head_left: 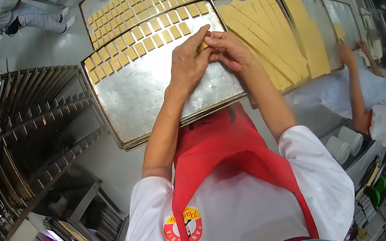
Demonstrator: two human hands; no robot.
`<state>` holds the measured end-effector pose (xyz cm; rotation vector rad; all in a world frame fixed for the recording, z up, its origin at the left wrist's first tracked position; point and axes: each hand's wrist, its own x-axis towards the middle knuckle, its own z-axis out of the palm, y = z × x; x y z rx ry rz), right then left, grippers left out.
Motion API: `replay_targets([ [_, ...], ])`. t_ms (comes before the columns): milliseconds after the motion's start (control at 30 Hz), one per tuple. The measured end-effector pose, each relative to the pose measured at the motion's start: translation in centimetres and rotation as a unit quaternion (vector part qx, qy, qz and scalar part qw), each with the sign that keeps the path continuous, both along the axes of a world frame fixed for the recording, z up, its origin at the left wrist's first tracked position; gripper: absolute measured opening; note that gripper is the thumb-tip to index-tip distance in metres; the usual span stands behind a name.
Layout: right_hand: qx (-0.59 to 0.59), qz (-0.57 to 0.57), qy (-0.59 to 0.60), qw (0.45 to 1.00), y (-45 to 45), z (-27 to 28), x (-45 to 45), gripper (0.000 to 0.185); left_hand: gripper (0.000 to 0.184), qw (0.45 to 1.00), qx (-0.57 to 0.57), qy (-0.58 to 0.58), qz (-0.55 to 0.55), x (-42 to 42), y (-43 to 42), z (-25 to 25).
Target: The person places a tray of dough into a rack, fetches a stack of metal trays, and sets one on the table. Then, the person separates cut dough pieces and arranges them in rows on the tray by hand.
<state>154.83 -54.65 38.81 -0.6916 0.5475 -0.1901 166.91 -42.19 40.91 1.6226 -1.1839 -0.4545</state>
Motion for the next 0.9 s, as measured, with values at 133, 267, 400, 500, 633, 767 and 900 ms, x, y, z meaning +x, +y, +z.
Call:
replay_targets([
  [133,-0.064,-0.079,-0.017,0.995,-0.5,-1.1,-0.3,0.016,0.050,0.989,-0.024,-0.127,0.078,-0.2,-0.3,0.9],
  [267,-0.157,-0.119,-0.016,0.980,-1.1,-1.0,-0.7,0.016,0.049,0.982,0.150,0.008,0.113,-0.2,0.1,1.6],
  [400,-0.174,-0.105,-0.020,0.979,-1.2,-0.6,-0.2,0.018,0.028,0.982,0.105,0.092,0.126,-0.6,-0.7,0.0],
  [500,-0.234,-0.100,0.025,0.967,-1.7,-0.6,0.2,0.017,0.017,0.983,0.125,0.013,0.136,-0.2,-1.2,-0.8],
  [633,-0.736,-0.145,0.067,0.657,-2.8,-1.1,1.0,0.018,0.007,0.954,0.018,-0.228,0.193,0.1,-2.6,-1.9],
  [767,-0.859,-0.068,0.111,0.495,-2.6,-1.6,1.4,0.018,0.003,0.935,0.100,-0.296,0.168,0.5,-3.3,-4.4],
  [900,-0.860,-0.065,0.146,0.485,-2.4,-2.0,1.9,0.021,0.003,0.938,0.100,-0.287,0.169,0.5,-3.3,-4.9],
])
